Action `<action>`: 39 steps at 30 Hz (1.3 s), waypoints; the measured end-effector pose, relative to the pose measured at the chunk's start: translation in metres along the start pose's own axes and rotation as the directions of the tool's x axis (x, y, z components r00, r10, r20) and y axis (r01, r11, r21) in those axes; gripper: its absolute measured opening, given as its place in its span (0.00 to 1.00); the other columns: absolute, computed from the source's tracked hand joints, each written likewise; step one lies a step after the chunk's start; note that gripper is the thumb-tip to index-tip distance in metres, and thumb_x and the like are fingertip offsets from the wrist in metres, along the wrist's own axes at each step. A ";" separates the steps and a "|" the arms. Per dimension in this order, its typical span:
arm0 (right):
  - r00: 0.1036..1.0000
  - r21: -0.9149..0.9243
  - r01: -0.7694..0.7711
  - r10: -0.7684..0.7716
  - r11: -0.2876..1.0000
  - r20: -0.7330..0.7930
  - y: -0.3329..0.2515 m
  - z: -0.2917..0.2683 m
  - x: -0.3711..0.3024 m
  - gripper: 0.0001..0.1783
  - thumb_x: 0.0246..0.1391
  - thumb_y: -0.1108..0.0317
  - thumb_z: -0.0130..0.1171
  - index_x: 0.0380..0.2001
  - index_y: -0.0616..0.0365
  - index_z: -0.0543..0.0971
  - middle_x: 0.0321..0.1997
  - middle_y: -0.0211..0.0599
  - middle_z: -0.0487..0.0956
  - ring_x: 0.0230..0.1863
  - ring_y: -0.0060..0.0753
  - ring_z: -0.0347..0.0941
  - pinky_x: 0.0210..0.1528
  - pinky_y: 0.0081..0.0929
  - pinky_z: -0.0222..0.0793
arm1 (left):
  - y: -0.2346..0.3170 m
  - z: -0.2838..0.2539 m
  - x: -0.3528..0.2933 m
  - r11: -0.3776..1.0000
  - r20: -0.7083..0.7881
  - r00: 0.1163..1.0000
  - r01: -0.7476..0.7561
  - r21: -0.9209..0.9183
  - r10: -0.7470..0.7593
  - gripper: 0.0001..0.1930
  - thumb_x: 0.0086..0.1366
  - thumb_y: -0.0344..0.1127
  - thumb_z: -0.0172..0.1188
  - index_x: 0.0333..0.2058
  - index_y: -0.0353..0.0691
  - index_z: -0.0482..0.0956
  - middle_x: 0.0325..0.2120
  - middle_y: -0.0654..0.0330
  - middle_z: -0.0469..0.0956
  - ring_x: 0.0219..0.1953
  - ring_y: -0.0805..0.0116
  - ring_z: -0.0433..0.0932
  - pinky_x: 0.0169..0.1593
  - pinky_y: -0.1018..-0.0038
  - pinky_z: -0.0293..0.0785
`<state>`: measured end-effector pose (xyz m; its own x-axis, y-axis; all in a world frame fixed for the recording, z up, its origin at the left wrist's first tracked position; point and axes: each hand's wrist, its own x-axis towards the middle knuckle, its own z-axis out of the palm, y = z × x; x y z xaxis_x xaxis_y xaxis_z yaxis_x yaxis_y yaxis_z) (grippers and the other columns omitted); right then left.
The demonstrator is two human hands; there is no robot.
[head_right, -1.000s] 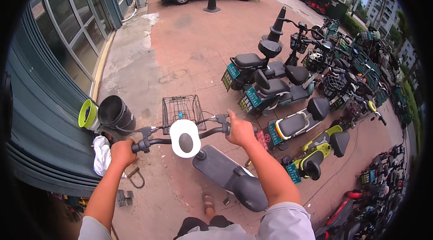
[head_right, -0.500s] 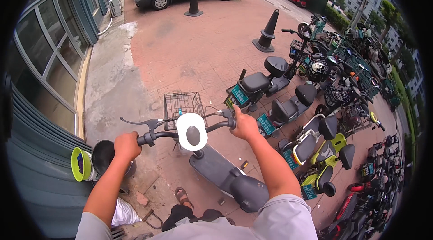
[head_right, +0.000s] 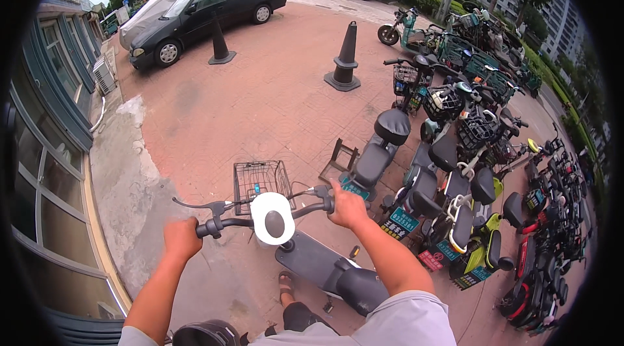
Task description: The person tightens the front wheel of an electric scooter using a wrench, then wheels the scooter out of the workshop and parks it outside.
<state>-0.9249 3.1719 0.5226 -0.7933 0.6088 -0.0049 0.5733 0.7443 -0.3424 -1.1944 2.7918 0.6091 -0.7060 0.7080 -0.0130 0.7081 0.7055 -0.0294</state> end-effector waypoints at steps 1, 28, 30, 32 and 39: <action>0.998 0.005 0.060 -0.059 0.998 -0.036 -0.006 0.008 0.029 0.49 0.42 0.62 0.67 0.70 0.58 0.61 0.38 0.54 0.83 0.42 0.56 0.82 0.46 0.48 0.77 | -0.014 0.004 0.023 1.000 0.012 1.000 0.003 0.019 -0.003 0.07 0.50 0.31 0.65 0.30 0.42 0.82 0.25 0.52 0.84 0.29 0.48 0.83 0.34 0.57 0.78; 0.942 -0.008 -0.281 0.274 0.960 -0.194 -0.172 0.088 0.678 0.43 0.39 0.67 0.69 0.63 0.52 0.69 0.42 0.45 0.84 0.45 0.57 0.80 0.49 0.50 0.76 | -0.287 0.021 0.807 0.926 0.357 0.856 -0.366 -0.093 0.374 0.09 0.55 0.37 0.64 0.33 0.41 0.87 0.32 0.48 0.86 0.37 0.46 0.85 0.43 0.55 0.81; 0.924 -0.066 -0.342 0.323 0.937 -0.205 -0.160 0.092 0.732 0.43 0.38 0.67 0.70 0.62 0.52 0.69 0.42 0.45 0.84 0.45 0.58 0.80 0.49 0.50 0.75 | -0.284 0.024 0.876 0.930 0.304 0.879 -0.348 -0.115 0.366 0.09 0.55 0.37 0.63 0.33 0.41 0.87 0.32 0.47 0.86 0.38 0.46 0.85 0.43 0.55 0.81; 0.911 0.000 -0.380 0.374 0.925 -0.173 -0.162 0.081 0.794 0.44 0.40 0.67 0.69 0.65 0.49 0.66 0.43 0.45 0.84 0.49 0.54 0.80 0.51 0.51 0.71 | -0.279 0.020 0.940 0.915 0.303 0.864 -0.393 -0.094 0.402 0.09 0.55 0.37 0.63 0.32 0.41 0.86 0.32 0.47 0.85 0.37 0.46 0.85 0.42 0.55 0.81; 0.868 -0.048 -0.490 0.481 0.871 -0.126 -0.150 0.077 1.018 0.46 0.42 0.69 0.68 0.68 0.47 0.65 0.48 0.44 0.84 0.51 0.52 0.80 0.53 0.54 0.69 | -0.286 0.037 1.168 0.928 0.300 0.879 -0.360 -0.092 0.371 0.09 0.54 0.35 0.64 0.33 0.41 0.86 0.32 0.48 0.85 0.38 0.47 0.85 0.42 0.56 0.81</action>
<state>-1.8342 3.6584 0.4967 -0.3867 0.9209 -0.0501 0.8973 0.3631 -0.2509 -2.2221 3.4162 0.5656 -0.3612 0.8749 -0.3227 0.9127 0.4025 0.0698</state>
